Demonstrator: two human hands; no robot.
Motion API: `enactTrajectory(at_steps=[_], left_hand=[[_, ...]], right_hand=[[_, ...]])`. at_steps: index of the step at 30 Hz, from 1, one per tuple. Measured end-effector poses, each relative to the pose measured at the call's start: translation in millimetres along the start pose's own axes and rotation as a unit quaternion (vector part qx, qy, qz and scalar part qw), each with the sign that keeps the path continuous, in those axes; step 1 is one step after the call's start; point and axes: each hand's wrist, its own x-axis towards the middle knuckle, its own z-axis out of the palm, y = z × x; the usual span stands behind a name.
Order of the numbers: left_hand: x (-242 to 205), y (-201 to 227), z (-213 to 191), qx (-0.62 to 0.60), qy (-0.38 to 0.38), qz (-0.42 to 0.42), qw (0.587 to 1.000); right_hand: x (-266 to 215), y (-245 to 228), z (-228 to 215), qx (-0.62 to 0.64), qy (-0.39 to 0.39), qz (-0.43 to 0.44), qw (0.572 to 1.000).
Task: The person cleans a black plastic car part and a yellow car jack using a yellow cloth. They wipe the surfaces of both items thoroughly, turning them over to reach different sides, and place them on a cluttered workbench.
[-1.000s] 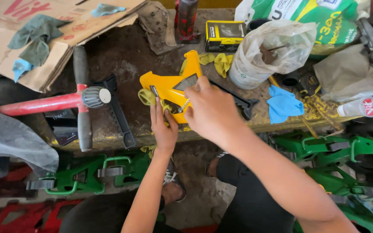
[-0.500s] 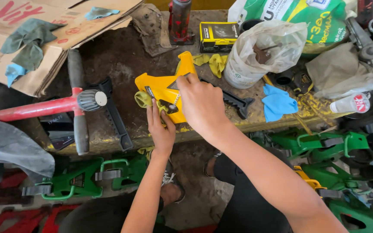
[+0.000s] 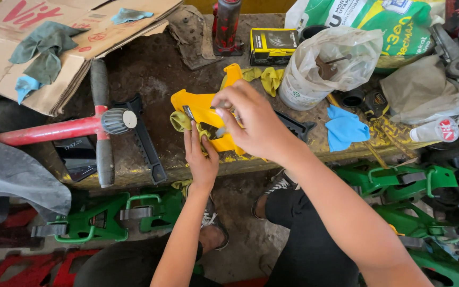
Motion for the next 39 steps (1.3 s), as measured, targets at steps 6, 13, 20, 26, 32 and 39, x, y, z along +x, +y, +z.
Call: enactTrajectory(at_steps=[6, 13, 20, 26, 32, 39], left_hand=[[-10.5, -5.6, 13.0, -0.009, 0.000, -0.017, 1.000], [-41.1, -13.0, 26.5, -0.005, -0.063, 0.062, 0.996], [-47.1, -30.3, 31.1, -0.018, -0.135, 0.179, 0.974], [-14.7, -20.7, 24.0, 0.029, -0.123, 0.234, 0.964], [-16.3, -41.5, 13.4, 0.051, -0.131, 0.119, 0.983], [-50.1, -26.1, 22.5, -0.001, -0.048, 0.016, 0.999]], right_hand=[[-14.8, 32.9, 3.1, 0.339, 0.131, 0.101, 0.926], [-31.7, 43.4, 13.8, 0.326, 0.265, 0.180, 0.890], [-24.7, 26.6, 9.0, 0.278, 0.210, 0.123, 0.929], [-25.2, 21.2, 9.4, 0.220, 0.177, 0.137, 0.950], [-19.8, 17.7, 7.8, 0.165, 0.180, 0.121, 0.962], [-16.4, 19.4, 8.5, 0.145, 0.178, 0.110, 0.967]])
